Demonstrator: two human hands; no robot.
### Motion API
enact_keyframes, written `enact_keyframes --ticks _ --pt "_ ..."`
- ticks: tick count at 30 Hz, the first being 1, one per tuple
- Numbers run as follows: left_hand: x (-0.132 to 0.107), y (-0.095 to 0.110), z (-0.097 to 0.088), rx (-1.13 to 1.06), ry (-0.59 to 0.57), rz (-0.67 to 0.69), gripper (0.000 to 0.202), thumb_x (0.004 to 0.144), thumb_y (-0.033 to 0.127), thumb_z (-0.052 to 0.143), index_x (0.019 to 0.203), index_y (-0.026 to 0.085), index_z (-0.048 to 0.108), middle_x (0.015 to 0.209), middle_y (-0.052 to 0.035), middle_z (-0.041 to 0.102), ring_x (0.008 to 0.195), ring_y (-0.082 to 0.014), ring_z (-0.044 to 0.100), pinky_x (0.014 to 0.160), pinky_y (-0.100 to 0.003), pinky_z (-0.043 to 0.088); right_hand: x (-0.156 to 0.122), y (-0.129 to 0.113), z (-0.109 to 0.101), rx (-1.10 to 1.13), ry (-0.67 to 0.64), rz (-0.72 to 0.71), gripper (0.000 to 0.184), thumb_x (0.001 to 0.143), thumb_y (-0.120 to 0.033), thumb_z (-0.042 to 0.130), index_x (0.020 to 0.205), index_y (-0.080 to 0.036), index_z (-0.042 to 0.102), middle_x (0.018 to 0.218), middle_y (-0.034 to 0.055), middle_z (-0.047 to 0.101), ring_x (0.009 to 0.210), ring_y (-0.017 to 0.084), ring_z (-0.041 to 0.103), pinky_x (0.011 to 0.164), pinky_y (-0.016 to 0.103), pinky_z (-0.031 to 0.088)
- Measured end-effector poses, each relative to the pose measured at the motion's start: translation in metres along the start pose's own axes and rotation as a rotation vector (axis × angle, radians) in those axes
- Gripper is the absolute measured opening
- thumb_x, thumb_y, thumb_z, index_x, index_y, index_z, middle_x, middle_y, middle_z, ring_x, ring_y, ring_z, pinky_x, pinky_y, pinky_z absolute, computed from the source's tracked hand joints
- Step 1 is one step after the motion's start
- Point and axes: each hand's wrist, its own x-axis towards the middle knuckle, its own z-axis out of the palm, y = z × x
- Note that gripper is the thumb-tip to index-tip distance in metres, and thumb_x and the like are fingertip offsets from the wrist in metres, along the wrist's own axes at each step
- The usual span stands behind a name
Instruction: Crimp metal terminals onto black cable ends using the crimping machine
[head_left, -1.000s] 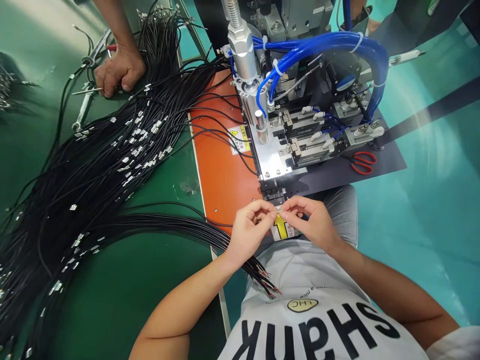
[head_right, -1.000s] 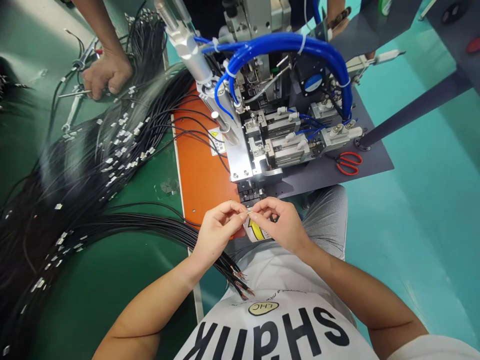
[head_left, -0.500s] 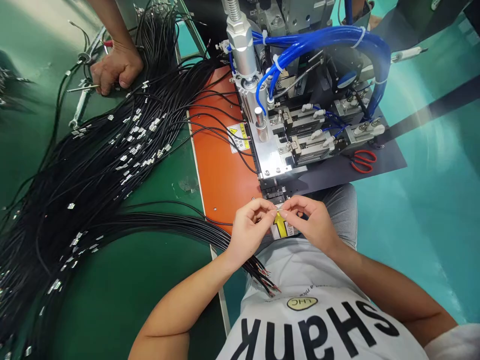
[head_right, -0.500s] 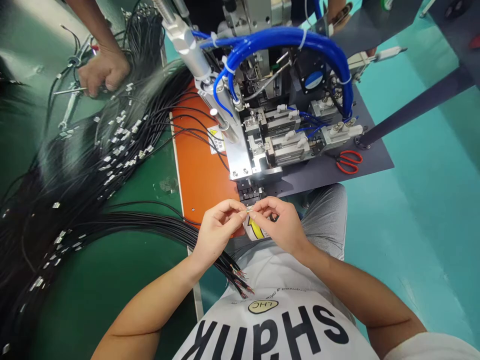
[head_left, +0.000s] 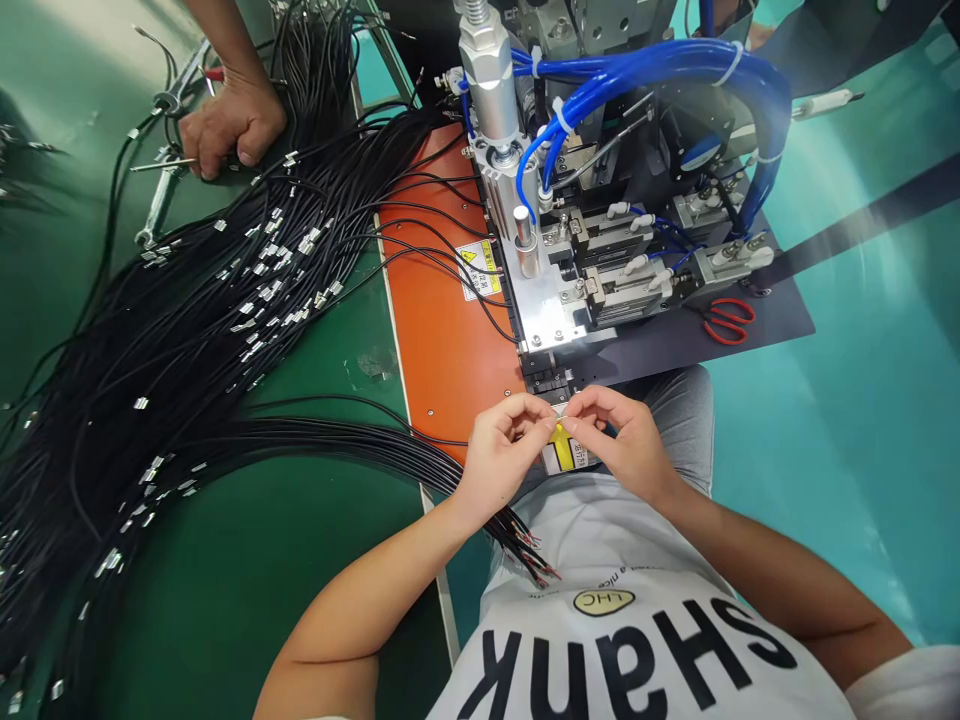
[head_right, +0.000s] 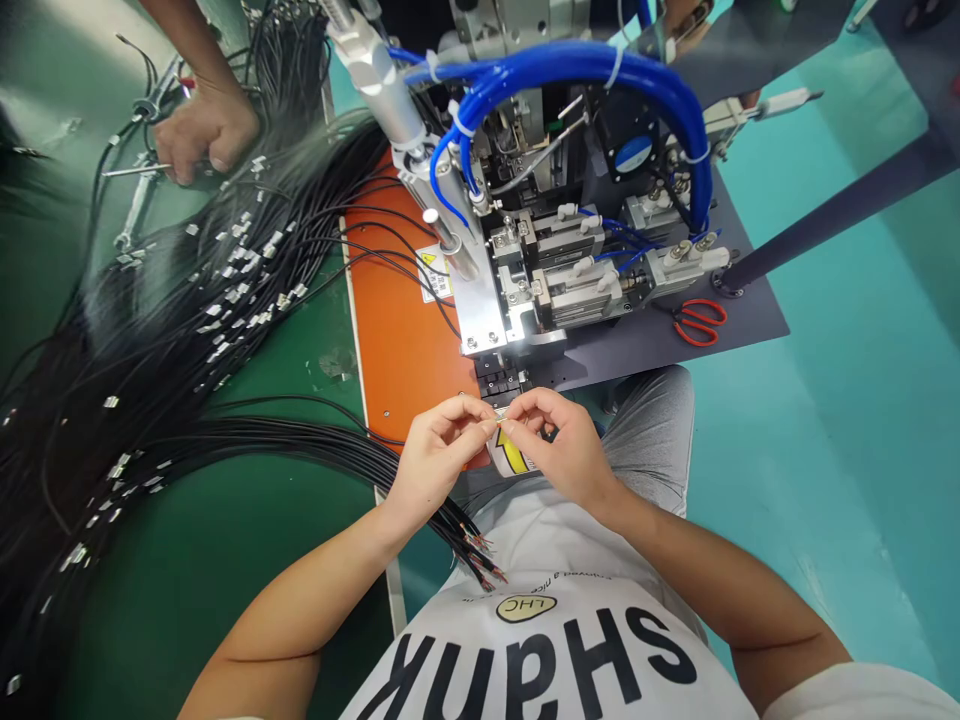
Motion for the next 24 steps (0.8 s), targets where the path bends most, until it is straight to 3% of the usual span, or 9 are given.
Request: enact_keyframes --ticks 7,13,24 --pt "0.0 0.0008 0.0 -0.004 0.005 -0.023 0.023 0.084 0.037 0.069 0.083 0.015 0.063 0.076 0.001 0.059 0.059 -0.0066 0.051 0.054 -0.018 0.046 -0.0001 0.0035 -0.0052 0.05 0.008 0.008 0.007 0.09 -0.028 0.062 0.089 -0.021 0.063 0.074 -0.0026 0.06 0.063 0.012 0.052 0.061 0.027 0.041" --pt "0.0006 -0.0007 -0.0007 0.005 -0.011 -0.022 0.023 0.085 0.037 0.068 0.082 0.014 0.063 0.073 0.0011 0.058 0.058 -0.0064 0.05 0.054 -0.018 0.045 0.0022 -0.0001 -0.0082 -0.091 -0.013 -0.162 0.014 0.091 -0.024 0.061 0.097 -0.023 0.073 0.094 0.0026 0.067 0.075 0.014 0.058 0.066 0.029 0.045" --pt "-0.0001 0.0012 -0.0016 0.023 -0.014 -0.011 0.021 0.085 0.035 0.068 0.082 0.015 0.063 0.068 0.0025 0.055 0.056 -0.0066 0.049 0.052 -0.019 0.042 0.0028 0.0034 -0.0011 -0.152 0.097 -0.286 0.006 0.085 -0.023 0.071 0.088 -0.024 0.076 0.085 0.0023 0.069 0.077 0.016 0.062 0.063 0.029 0.047"
